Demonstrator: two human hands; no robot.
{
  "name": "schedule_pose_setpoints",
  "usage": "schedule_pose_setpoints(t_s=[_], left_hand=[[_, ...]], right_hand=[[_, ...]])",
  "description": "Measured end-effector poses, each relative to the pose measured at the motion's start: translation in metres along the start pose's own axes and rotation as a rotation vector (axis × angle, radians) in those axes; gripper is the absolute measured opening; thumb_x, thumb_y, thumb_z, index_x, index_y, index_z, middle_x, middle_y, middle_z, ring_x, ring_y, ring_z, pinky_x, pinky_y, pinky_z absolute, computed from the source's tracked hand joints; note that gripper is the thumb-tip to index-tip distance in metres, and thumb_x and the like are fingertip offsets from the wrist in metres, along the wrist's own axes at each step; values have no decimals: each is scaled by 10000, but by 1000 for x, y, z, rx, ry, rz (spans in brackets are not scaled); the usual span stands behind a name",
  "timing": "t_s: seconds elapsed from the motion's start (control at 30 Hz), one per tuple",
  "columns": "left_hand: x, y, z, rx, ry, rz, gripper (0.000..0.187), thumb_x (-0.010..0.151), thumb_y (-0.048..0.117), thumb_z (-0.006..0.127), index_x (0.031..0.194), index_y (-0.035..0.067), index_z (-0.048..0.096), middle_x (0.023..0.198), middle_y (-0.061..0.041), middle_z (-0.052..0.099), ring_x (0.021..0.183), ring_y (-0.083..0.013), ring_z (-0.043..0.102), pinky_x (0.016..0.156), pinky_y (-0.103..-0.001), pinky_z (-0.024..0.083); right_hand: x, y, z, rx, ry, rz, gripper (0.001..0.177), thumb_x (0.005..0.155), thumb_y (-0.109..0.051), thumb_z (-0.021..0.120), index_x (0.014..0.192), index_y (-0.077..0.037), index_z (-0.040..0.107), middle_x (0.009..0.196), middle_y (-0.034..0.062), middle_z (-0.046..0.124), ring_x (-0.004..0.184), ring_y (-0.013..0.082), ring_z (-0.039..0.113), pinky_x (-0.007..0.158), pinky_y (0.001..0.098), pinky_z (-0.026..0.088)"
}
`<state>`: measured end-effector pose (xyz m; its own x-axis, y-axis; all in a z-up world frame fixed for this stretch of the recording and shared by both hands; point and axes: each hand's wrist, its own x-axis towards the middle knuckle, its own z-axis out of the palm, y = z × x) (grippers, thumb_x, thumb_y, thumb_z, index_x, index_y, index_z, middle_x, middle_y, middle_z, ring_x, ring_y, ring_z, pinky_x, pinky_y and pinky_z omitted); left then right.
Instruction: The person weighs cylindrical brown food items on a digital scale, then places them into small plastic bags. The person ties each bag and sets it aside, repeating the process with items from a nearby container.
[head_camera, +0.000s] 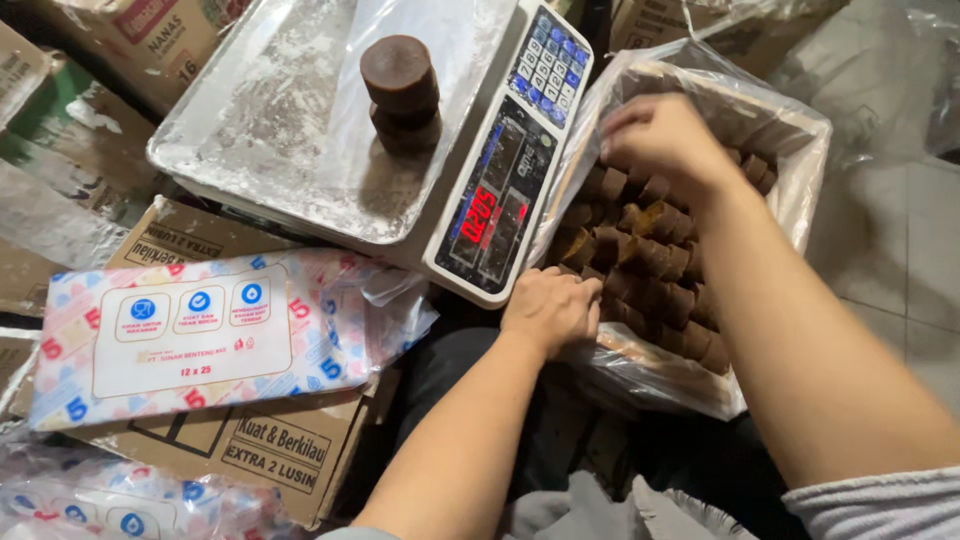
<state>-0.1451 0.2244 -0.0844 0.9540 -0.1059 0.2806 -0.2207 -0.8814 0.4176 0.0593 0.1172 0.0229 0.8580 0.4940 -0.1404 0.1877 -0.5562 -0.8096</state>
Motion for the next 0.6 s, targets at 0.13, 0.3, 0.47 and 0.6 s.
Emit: schedule_pose_setpoints(t_s=[0.13,0.3,0.47,0.6], left_hand=[[-1,-1,4,7,-8,-11,162,825,317,648,847,189,745,799,-36,755,830,-258,707,767,-441,526],[0,-1,5,31,-30,-17,173,831,317,640,832,189,755,789,-34,754,822,-249,708,767,-430,528],[0,1,2,57,-68,-32,199,836,328,637,773,182,756,784,-46,752,829,-245,712,779,-425,531],[0,1,2,89,-84,-29,227,836,341,638,739,170,751,787,-48,752,833,-247,711,778,-423,532]], right_hand=[[-19,63,43,-247,-227,257,679,632,-158,871,1276,-81,667,1175,151,722,782,284,728,693,435,624],[-42,73,78,-619,-39,219,897,680,-526,899,1401,-123,550,1331,243,606,1223,410,585,1001,504,501],[-51,46,97,-696,-123,476,944,751,-619,824,1491,-168,449,1423,199,575,1342,391,529,1084,566,427],[-47,38,104,-639,-79,519,883,750,-529,865,1448,-147,482,1373,201,621,1292,392,583,1063,516,474]])
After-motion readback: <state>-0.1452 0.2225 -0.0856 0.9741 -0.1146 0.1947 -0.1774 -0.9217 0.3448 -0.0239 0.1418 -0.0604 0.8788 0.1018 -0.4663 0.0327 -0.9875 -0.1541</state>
